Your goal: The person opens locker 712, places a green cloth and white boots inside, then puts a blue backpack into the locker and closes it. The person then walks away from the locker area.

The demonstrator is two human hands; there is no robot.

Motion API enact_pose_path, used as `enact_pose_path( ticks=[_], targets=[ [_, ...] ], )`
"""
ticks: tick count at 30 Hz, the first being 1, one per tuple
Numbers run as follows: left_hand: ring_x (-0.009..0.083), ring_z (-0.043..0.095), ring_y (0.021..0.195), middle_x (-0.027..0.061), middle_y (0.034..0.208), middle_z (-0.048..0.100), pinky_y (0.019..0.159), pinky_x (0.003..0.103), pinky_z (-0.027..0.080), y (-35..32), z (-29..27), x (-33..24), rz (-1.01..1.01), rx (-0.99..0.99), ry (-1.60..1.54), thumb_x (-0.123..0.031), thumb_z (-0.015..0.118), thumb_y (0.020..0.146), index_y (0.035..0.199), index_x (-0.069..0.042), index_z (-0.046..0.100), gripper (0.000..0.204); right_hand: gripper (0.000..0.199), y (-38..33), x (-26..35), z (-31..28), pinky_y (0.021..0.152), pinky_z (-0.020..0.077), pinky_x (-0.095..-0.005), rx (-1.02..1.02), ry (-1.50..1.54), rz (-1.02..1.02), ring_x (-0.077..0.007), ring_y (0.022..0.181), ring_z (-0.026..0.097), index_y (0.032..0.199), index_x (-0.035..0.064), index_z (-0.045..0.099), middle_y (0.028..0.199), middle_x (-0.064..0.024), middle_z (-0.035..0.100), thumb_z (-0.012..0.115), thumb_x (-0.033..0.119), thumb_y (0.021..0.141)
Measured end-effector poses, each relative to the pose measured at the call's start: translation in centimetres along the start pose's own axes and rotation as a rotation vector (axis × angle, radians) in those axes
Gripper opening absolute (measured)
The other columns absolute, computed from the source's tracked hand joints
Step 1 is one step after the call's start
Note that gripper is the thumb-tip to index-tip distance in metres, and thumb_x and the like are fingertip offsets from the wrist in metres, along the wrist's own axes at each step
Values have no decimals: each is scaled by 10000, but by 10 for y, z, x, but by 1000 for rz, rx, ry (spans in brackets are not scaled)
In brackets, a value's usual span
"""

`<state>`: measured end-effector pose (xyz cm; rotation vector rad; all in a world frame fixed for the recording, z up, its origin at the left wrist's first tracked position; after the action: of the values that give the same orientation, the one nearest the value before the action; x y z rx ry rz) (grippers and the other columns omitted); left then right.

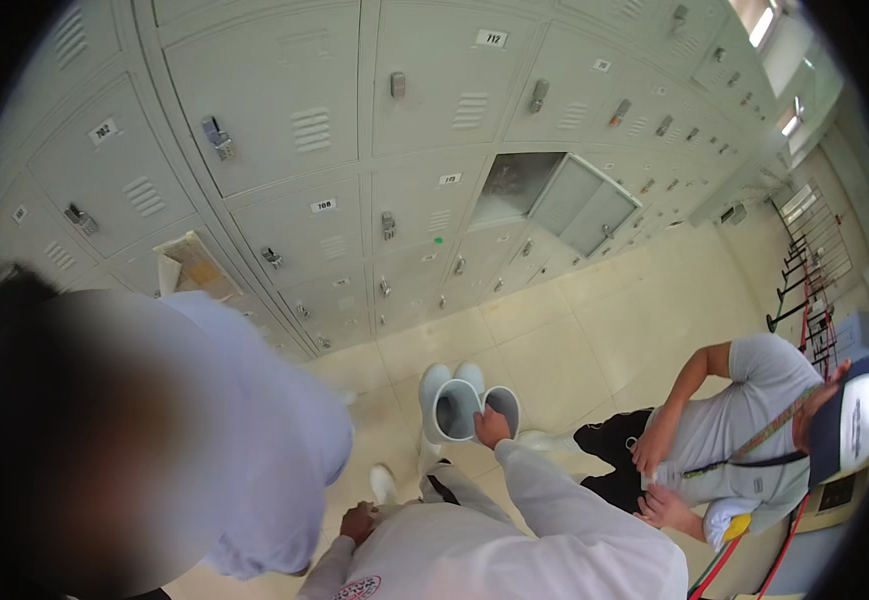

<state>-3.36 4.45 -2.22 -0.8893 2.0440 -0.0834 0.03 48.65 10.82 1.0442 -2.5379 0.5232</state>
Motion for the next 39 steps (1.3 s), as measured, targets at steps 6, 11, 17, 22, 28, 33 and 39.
enact_pose_path(
  ticks=[6, 11, 17, 22, 28, 33, 39],
  targets=[
    [378, 668, 886, 182, 1020, 690, 815, 484, 525, -108, -127, 62, -428, 55, 243, -245, 571, 862, 1082, -66, 643, 293, 335, -27, 128, 171, 785, 480, -601, 259, 146, -71, -519, 833, 612, 1022, -12, 524, 864, -312, 648, 515, 311, 930],
    [380, 665, 889, 197, 990, 694, 827, 480, 517, -66, -79, 24, -591, -92, -73, -366, 487, 921, 1073, -72, 677, 382, 339, 24, 106, 229, 745, 487, -603, 392, 68, -110, -498, 780, 626, 1069, -8, 526, 824, -290, 656, 504, 304, 938],
    [372, 666, 904, 177, 996, 698, 826, 480, 515, 13, -92, -11, -564, 67, -11, -368, 567, 872, 1111, -126, 684, 360, 319, 116, 114, 341, 741, 511, -580, 373, 36, -83, -465, 788, 650, 1105, 33, 538, 836, -267, 670, 517, 295, 924],
    [364, 676, 854, 151, 971, 706, 769, 473, 531, 11, -105, 11, -604, 211, 146, -331, 623, 831, 1086, -137, 674, 324, 252, 154, 92, 461, 794, 521, -538, 522, 46, 169, -423, 865, 669, 1069, 69, 577, 909, -226, 691, 526, 253, 905],
    [363, 677, 869, 173, 970, 698, 792, 460, 533, 52, -123, 24, -505, 307, 240, -304, 632, 850, 1108, -122, 673, 319, 252, 180, 77, 417, 835, 514, -515, 416, 226, 320, -400, 942, 657, 1126, 89, 595, 1031, -216, 678, 482, 167, 915],
    [284, 674, 945, 172, 1034, 683, 849, 424, 516, 89, -248, 24, -412, -206, -70, -288, 557, 947, 1147, -58, 644, 317, 320, 2, -18, 286, 855, 509, -489, 128, 397, 512, -387, 954, 645, 1205, 52, 575, 1155, -192, 648, 481, 140, 912],
    [219, 636, 996, 116, 1140, 658, 864, 363, 493, 224, -676, -159, 621, -849, -161, -312, 504, 988, 1156, -25, 609, 349, 336, -358, -163, 219, 890, 515, -444, 598, -131, 1120, -362, 1016, 663, 1171, 36, 635, 1055, -231, 682, 486, 137, 887]
  ],
)
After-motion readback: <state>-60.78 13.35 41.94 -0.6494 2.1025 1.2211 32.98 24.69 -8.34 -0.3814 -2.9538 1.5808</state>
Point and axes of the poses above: each hand's wrist, its own y-axis towards the middle knuckle, its own z-axis out of the palm, x = y × z, the point moved 6 cm from there along y, towards the middle knuckle
